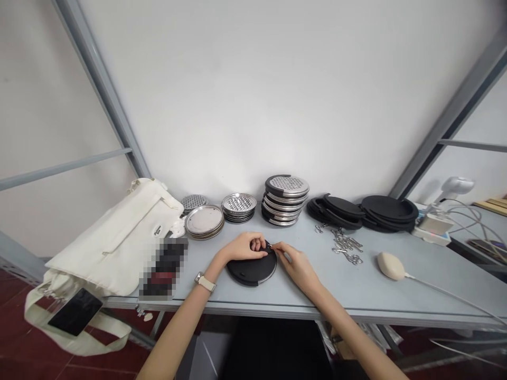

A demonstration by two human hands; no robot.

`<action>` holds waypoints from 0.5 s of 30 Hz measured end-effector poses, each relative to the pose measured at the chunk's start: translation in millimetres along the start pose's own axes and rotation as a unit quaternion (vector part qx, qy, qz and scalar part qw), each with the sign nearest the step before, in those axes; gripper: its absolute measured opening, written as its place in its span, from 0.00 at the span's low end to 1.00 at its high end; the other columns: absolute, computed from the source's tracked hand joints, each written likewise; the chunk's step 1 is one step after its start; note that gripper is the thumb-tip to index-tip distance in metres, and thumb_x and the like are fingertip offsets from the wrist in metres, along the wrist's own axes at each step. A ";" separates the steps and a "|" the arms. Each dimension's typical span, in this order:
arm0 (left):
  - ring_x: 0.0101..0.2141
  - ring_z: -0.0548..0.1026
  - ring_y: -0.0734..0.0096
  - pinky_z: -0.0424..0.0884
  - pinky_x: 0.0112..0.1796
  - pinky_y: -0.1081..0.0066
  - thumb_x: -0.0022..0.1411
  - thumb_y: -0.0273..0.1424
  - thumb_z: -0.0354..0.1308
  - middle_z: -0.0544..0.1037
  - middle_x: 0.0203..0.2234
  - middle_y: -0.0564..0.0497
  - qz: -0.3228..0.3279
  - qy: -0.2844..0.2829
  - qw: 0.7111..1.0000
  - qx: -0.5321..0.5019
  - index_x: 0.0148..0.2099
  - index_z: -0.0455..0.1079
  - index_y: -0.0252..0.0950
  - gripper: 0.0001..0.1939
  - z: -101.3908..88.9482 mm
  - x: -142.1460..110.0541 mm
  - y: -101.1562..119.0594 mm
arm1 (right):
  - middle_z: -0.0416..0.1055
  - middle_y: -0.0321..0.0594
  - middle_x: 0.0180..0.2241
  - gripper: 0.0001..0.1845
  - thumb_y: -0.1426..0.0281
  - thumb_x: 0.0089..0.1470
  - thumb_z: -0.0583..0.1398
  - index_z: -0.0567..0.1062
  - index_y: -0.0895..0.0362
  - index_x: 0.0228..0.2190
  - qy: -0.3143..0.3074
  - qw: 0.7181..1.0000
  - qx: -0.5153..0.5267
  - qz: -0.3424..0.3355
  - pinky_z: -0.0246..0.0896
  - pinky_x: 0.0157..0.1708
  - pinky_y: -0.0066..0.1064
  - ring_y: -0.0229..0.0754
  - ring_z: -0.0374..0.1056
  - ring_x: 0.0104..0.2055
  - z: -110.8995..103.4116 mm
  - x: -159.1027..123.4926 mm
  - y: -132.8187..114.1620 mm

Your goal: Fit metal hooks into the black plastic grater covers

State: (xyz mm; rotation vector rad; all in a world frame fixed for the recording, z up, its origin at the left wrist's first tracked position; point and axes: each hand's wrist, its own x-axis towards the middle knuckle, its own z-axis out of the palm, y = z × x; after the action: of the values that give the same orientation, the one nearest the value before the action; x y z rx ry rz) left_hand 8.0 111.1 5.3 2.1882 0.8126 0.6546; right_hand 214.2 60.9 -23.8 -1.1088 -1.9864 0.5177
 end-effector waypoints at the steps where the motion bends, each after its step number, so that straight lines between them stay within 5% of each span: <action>1: 0.26 0.64 0.77 0.62 0.28 0.77 0.53 0.34 0.62 0.67 0.23 0.58 0.001 0.001 1.000 -0.002 0.39 0.68 0.35 0.12 -0.1 -0.1 -0.3 | 0.74 0.40 0.39 0.11 0.70 0.60 0.49 0.70 0.53 0.40 0.000 1.000 0.004 0.000 0.65 0.42 0.35 0.42 0.71 0.40 -0.2 -0.1 -0.3; 6: 0.25 0.64 0.77 0.62 0.28 0.76 0.54 0.34 0.62 0.66 0.24 0.58 0.006 0.000 1.000 0.009 0.50 0.67 0.38 0.20 -0.4 -0.1 -0.8 | 0.74 0.42 0.40 0.11 0.71 0.59 0.51 0.69 0.54 0.42 0.006 1.000 0.014 -0.007 0.63 0.45 0.36 0.43 0.70 0.43 0.7 1.2 0.3; 15: 0.25 0.63 0.77 0.61 0.28 0.77 0.56 0.34 0.61 0.66 0.25 0.56 0.019 -0.006 1.000 0.016 0.48 0.72 0.38 0.17 0.3 1.0 -5.0 | 0.73 0.40 0.37 0.11 0.70 0.59 0.52 0.69 0.53 0.44 0.017 1.000 0.009 -0.005 0.63 0.42 0.34 0.42 0.70 0.40 -0.7 -0.5 -1.7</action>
State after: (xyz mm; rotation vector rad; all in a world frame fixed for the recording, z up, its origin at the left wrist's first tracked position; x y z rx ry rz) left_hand 7.1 114.4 1.6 2.2402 0.7821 0.6511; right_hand 214.0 59.6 -22.5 -1.0897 -1.9530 0.5070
